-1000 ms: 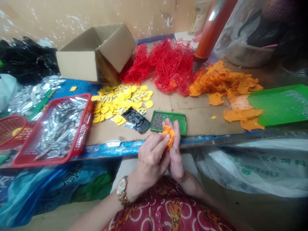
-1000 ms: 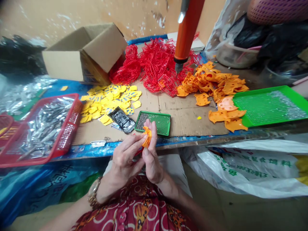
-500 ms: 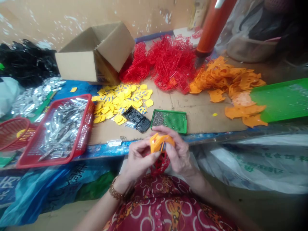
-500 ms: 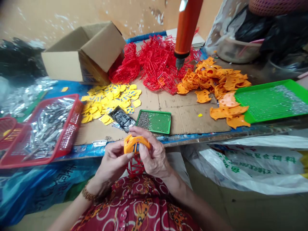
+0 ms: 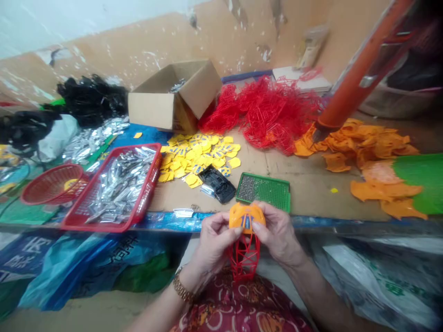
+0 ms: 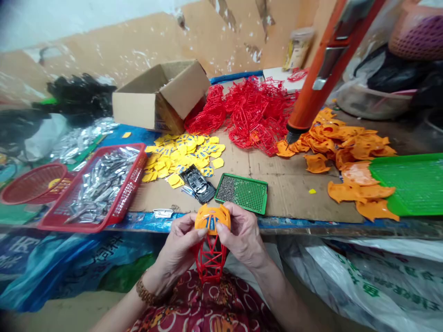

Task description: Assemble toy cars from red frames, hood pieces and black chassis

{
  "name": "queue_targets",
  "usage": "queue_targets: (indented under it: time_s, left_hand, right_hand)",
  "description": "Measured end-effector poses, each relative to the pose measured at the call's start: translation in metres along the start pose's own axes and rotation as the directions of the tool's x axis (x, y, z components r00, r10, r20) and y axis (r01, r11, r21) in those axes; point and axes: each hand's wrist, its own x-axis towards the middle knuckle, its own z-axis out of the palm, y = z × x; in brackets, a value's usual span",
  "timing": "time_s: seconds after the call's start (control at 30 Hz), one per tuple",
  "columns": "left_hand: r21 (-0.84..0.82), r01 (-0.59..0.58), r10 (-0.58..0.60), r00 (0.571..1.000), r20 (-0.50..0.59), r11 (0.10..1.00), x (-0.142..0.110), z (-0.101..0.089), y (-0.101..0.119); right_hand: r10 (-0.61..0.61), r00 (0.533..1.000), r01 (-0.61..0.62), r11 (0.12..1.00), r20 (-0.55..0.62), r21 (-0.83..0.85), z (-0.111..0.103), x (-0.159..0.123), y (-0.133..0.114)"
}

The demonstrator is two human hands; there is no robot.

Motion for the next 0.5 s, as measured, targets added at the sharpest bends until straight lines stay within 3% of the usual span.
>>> queue_targets:
  time_s: [0.17,0.27,0.33,0.4,0.43,0.5]
  left_hand:
    - [0.066,-0.028,0.030,0.999,-0.031,0.997,-0.001,-0.007,0.010]
    - [0.202,-0.073,0.072,0.997,0.011,0.977,0.007,-0.023,0.020]
    - [0.356,-0.145,0.171,0.984,-0.042,0.923,0.020,-0.037,0.030]
    - [0.643,-0.168,0.339,0.929,-0.151,0.747,0.040,-0.048,0.041]
    - [0.803,-0.122,0.417,0.894,-0.166,0.583,0.050,-0.052,0.046]
    - [0.975,-0.044,0.494,0.867,-0.071,0.218,0.070,-0.052,0.055]
  right_hand:
    - [0.014,1.000,-0.015,0.999,0.026,0.037,0.006,0.007,0.001]
    - [0.055,0.998,-0.055,0.996,-0.006,0.074,0.006,0.009,-0.001]
    - [0.076,0.996,-0.071,0.991,-0.038,0.116,0.003,0.011,-0.004]
    - [0.074,0.995,-0.062,0.986,-0.072,0.158,-0.001,0.012,-0.007]
    - [0.068,0.994,-0.053,0.984,-0.085,0.171,-0.002,0.012,-0.009]
    - [0.064,0.993,-0.045,0.981,-0.096,0.188,-0.003,0.011,-0.009]
